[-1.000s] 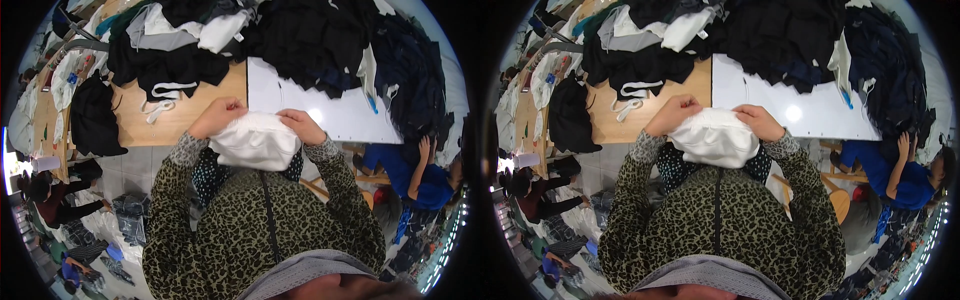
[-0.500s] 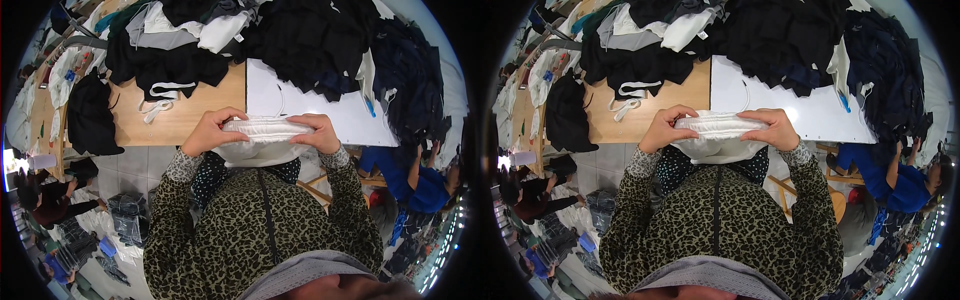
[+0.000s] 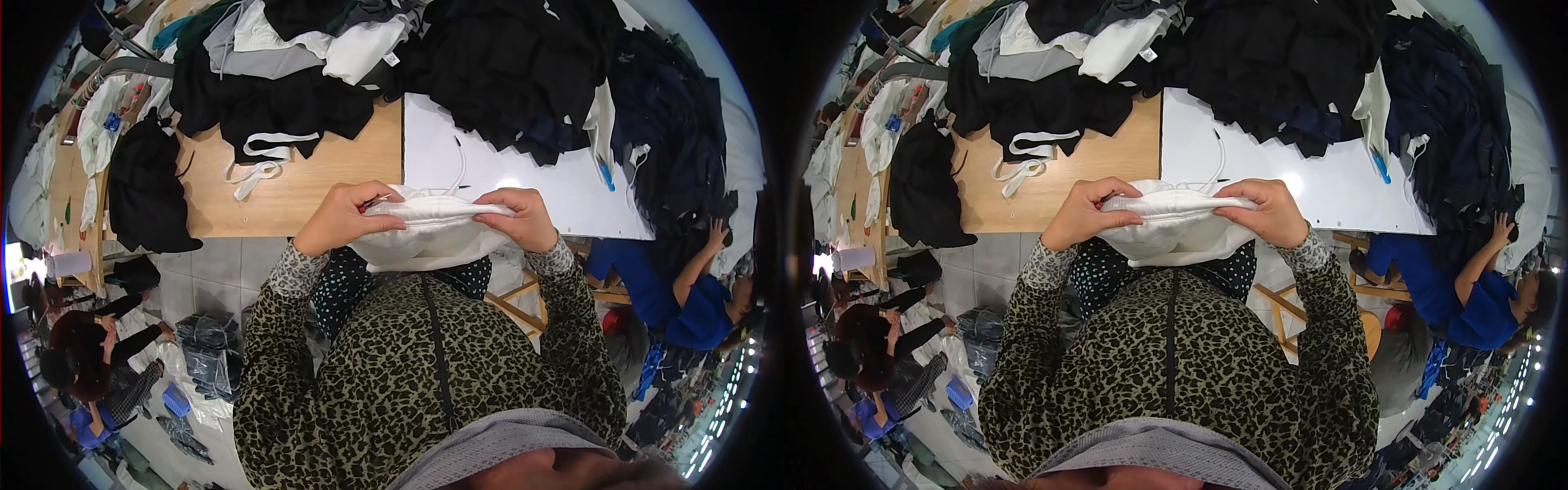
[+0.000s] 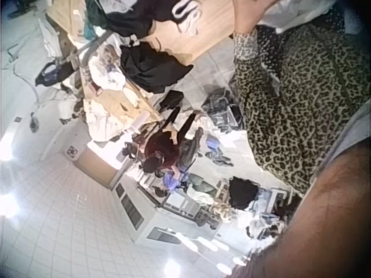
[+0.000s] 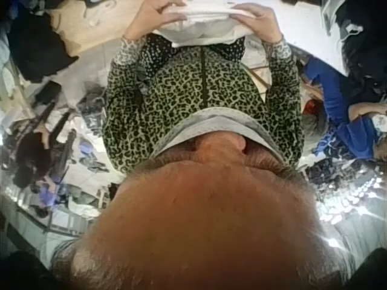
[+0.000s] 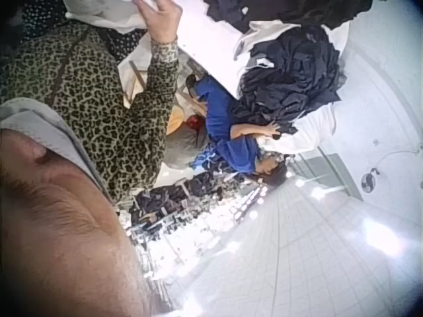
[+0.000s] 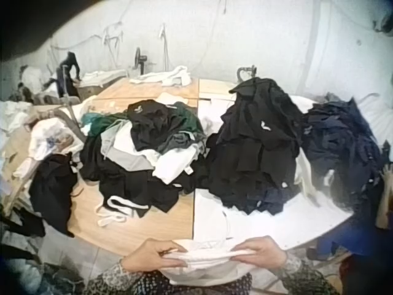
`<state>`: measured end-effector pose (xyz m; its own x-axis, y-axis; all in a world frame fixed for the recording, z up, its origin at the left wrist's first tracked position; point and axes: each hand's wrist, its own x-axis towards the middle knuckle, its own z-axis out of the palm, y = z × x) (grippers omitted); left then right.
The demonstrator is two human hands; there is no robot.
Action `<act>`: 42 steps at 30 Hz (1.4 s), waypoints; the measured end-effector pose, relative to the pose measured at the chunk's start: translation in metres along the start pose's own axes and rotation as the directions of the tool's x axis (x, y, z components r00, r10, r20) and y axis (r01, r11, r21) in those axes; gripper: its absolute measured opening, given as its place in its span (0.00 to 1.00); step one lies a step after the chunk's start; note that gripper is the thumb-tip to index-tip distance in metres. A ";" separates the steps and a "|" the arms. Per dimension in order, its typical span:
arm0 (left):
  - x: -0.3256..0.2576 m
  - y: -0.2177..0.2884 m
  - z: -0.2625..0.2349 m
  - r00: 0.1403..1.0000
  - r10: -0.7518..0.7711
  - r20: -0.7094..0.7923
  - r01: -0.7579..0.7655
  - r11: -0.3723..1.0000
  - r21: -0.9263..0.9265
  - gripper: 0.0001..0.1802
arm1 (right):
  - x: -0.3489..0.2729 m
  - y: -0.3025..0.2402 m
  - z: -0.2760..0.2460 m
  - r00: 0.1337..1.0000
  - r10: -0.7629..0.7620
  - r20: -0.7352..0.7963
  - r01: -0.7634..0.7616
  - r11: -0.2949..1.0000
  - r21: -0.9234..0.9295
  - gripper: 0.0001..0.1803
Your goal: Trimming loose threads from white fabric garments using small snips in a factory setting.
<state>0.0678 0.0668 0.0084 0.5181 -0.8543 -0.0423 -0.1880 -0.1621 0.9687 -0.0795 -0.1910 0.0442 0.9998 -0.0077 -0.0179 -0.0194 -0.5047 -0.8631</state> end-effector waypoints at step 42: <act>0.027 -0.018 -0.087 0.832 -0.274 -0.483 -0.046 0.833 -0.551 0.09 | -0.010 0.056 -0.044 0.832 0.304 0.464 -0.506 0.759 0.410 0.19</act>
<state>0.1579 0.0894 0.0107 0.8851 -0.4281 -0.1824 0.2798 0.1765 0.9437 -0.0904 -0.2570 0.0176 0.8251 0.2405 -0.5112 -0.5211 -0.0257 -0.8531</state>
